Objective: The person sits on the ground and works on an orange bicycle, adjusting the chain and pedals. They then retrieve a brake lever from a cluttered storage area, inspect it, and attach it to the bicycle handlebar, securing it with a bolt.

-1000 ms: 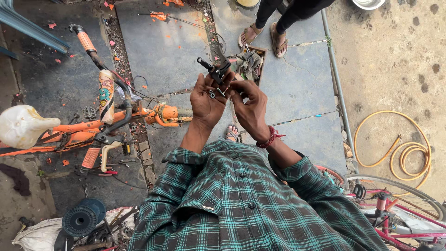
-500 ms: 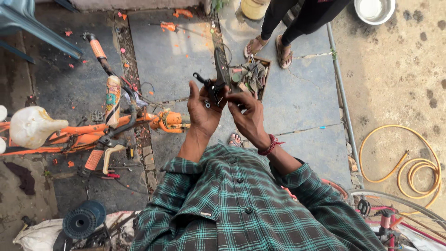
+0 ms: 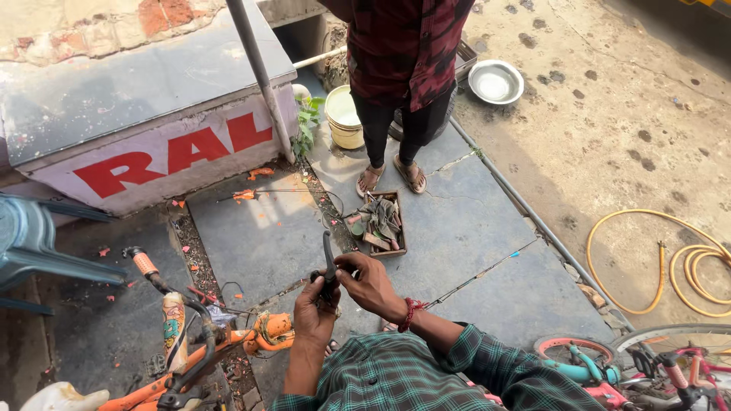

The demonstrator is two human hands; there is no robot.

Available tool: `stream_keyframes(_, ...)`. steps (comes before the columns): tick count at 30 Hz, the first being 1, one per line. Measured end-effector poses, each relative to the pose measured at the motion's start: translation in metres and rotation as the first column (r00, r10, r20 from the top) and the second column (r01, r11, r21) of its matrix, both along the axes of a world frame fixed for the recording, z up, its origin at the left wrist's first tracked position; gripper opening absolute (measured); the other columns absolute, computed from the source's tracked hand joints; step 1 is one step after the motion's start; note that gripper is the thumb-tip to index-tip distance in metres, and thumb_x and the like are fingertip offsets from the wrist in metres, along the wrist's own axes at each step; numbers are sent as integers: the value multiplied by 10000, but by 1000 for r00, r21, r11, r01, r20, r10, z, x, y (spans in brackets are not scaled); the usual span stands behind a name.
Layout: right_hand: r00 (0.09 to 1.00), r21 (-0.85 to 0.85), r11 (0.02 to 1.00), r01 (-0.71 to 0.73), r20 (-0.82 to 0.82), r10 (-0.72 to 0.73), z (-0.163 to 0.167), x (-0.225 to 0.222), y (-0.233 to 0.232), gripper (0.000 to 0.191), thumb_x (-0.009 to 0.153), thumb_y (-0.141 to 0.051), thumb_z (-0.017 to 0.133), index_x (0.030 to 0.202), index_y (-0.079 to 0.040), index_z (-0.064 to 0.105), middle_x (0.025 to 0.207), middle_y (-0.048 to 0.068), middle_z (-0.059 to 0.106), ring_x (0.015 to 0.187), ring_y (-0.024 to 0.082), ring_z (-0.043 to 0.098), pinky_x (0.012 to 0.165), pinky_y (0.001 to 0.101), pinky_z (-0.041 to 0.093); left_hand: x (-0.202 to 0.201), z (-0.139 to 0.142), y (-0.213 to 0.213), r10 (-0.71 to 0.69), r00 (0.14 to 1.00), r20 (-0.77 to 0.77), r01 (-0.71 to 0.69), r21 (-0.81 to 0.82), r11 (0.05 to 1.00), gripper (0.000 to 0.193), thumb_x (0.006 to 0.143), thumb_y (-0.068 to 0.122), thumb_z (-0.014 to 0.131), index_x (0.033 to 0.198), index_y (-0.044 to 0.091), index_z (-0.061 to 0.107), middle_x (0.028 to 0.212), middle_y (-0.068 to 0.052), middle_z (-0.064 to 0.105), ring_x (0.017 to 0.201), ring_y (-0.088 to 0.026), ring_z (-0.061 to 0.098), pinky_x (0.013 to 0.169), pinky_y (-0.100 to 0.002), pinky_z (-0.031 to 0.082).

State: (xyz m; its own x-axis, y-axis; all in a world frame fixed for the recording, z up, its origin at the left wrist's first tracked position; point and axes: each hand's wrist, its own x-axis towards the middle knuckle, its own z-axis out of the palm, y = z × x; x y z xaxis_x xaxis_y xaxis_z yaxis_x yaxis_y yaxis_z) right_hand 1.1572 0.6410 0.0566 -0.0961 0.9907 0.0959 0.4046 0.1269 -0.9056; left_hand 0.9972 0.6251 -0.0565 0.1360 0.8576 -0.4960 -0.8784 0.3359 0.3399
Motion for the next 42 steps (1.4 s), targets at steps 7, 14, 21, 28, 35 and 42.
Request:
stream_keyframes(7, 999, -48, 998, -40, 26, 41, -16, 5, -5, 267, 867, -170, 720, 1090, -24, 726, 1007, 145, 737, 914, 279, 742, 775, 373, 580, 0, -14, -7, -63, 995, -81, 60, -41, 997, 150, 945, 89, 668, 1076, 38, 719, 904, -55, 730, 791, -162, 706, 708, -292, 598)
stream_keyframes(14, 996, -72, 995, -76, 33, 78, -32, 7, -7, 263, 858, -169, 737, 1074, -18, 733, 1001, 135, 735, 926, 269, 743, 775, 367, 586, 4, -19, -13, -64, 986, -156, 48, -100, 994, 193, 957, 186, 682, 1073, 36, 718, 878, -40, 709, 752, -146, 684, 679, -284, 590)
stream_keyframes(21, 995, -107, 990, -96, 9, 98, -29, 8, -7, 267, 857, -160, 744, 1084, -20, 743, 1023, 128, 753, 934, 244, 756, 794, 356, 596, 3, -20, -15, -30, 987, -156, 11, -120, 993, 235, 983, 243, 632, 1064, 35, 703, 873, -61, 711, 741, -163, 686, 659, -298, 588)
stream_keyframes(28, 983, -41, 999, -3, 183, 10, -8, 4, -2, 314, 883, -258, 723, 1119, -52, 739, 1085, 122, 720, 985, 289, 697, 810, 392, 548, 5, -5, -15, -52, 970, -238, 25, -113, 993, 248, 986, 230, 604, 1068, 20, 708, 866, -81, 720, 738, -165, 694, 652, -305, 593)
stream_keyframes(35, 894, 3, 943, -333, 319, 315, -20, 13, 30, 497, 913, -420, 645, 1259, -66, 687, 1143, 117, 725, 1185, 315, 592, 1007, 491, 357, 15, 14, -22, -185, 938, -292, 176, -57, 983, 232, 996, 201, 587, 1090, 26, 707, 842, -66, 723, 703, -146, 682, 619, -292, 585)
stream_keyframes(42, 758, -227, 883, -410, 454, 469, -47, 13, 38, 367, 966, -378, 539, 1116, -118, 750, 1049, 105, 751, 1151, 271, 645, 1100, 626, 219, 15, 11, -21, -255, 917, -307, 236, -98, 967, 201, 1007, 206, 584, 1032, 36, 690, 817, -61, 713, 669, -135, 665, 577, -276, 552)
